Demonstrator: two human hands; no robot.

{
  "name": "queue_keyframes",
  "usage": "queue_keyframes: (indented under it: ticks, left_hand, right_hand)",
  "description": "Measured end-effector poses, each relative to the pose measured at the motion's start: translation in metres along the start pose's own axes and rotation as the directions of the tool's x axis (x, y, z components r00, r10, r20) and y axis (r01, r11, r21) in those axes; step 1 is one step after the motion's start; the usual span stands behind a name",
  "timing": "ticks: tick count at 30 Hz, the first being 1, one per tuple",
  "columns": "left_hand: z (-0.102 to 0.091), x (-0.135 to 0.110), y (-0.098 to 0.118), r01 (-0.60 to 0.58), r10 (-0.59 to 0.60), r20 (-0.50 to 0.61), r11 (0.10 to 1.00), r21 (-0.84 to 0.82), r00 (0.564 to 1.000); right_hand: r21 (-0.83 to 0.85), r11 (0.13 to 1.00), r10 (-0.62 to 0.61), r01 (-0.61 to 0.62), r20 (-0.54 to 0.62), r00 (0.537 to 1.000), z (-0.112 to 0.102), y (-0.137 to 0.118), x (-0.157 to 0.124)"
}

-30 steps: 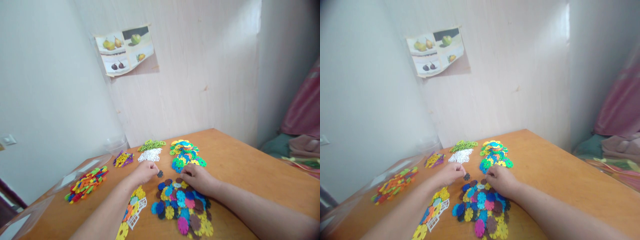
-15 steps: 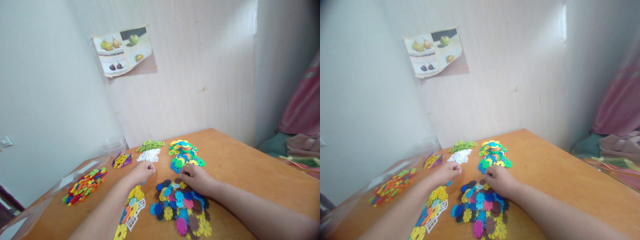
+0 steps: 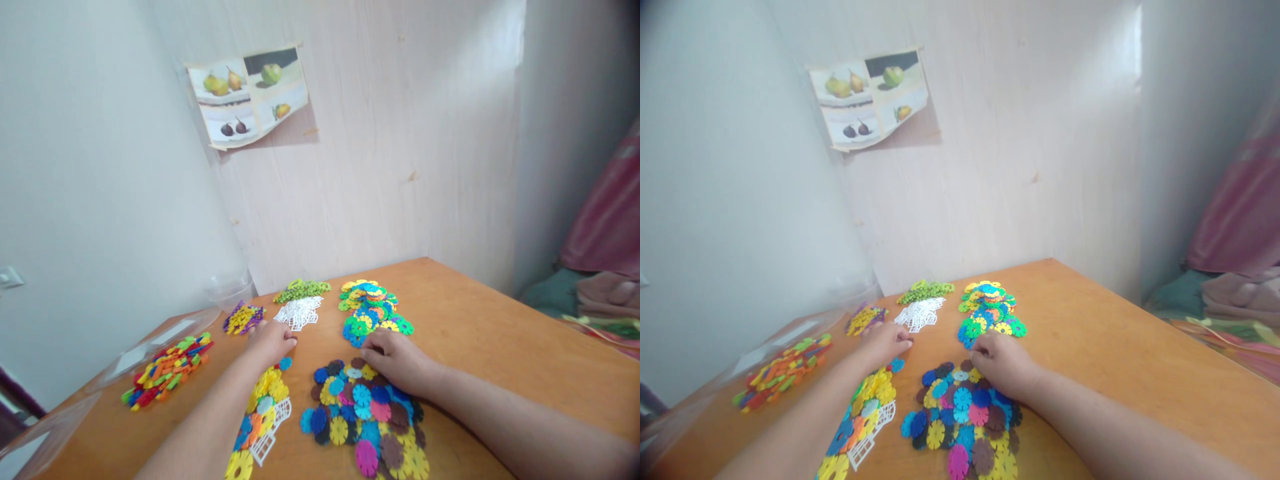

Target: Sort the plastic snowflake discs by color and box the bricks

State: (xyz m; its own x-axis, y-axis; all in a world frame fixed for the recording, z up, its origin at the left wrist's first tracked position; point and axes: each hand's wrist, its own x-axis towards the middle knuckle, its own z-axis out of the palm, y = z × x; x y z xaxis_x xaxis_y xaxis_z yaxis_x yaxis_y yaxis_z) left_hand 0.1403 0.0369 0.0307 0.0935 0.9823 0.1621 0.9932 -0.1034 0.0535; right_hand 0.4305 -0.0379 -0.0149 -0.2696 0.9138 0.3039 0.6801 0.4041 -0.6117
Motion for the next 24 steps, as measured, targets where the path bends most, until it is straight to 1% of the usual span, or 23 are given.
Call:
queue_keyframes:
  ticks: [7, 10, 12, 14, 16, 19, 22, 24]
  left_hand:
    - [0.005, 0.000, 0.006, -0.058, 0.060, -0.019, 0.995, 0.084, 0.998]
    - [0.002, 0.000, 0.010, -0.054, 0.062, -0.063, 0.991, 0.123, 0.996]
    - [-0.003, -0.001, 0.015, -0.039, 0.048, -0.079, 0.994, 0.103, 0.996]
    - [-0.008, -0.004, 0.021, -0.040, 0.040, -0.050, 0.999, -0.006, 0.998]
    - [-0.012, -0.009, 0.029, -0.052, 0.057, 0.019, 0.981, -0.189, 0.998]
    - [-0.015, -0.019, 0.040, -0.071, 0.141, 0.127, 0.894, -0.442, 0.982]
    - [-0.013, -0.030, 0.047, -0.067, 0.196, 0.179, 0.833, -0.550, 0.964]
    - [-0.010, -0.036, 0.050, -0.049, 0.185, 0.189, 0.826, -0.562, 0.964]
  right_hand:
    - [-0.021, 1.000, 0.003, -0.003, 0.007, 1.000, -0.001, 0.000, 0.001]
    - [-0.018, 1.000, 0.001, -0.001, 0.008, 1.000, -0.001, -0.001, 0.000]
    - [-0.014, 1.000, 0.003, -0.003, 0.004, 1.000, -0.001, -0.001, 0.000]
    - [-0.011, 1.000, -0.001, 0.001, 0.004, 1.000, 0.000, 0.000, 0.000]
    - [-0.012, 1.000, -0.003, 0.003, 0.006, 1.000, 0.000, 0.001, 0.001]
    - [-0.019, 1.000, 0.002, -0.002, 0.003, 1.000, 0.001, 0.003, 0.001]
    - [-0.024, 1.000, 0.005, -0.005, 0.007, 1.000, 0.001, 0.002, 0.001]
    - [-0.026, 1.000, 0.007, -0.007, 0.009, 1.000, 0.000, 0.001, 0.001]
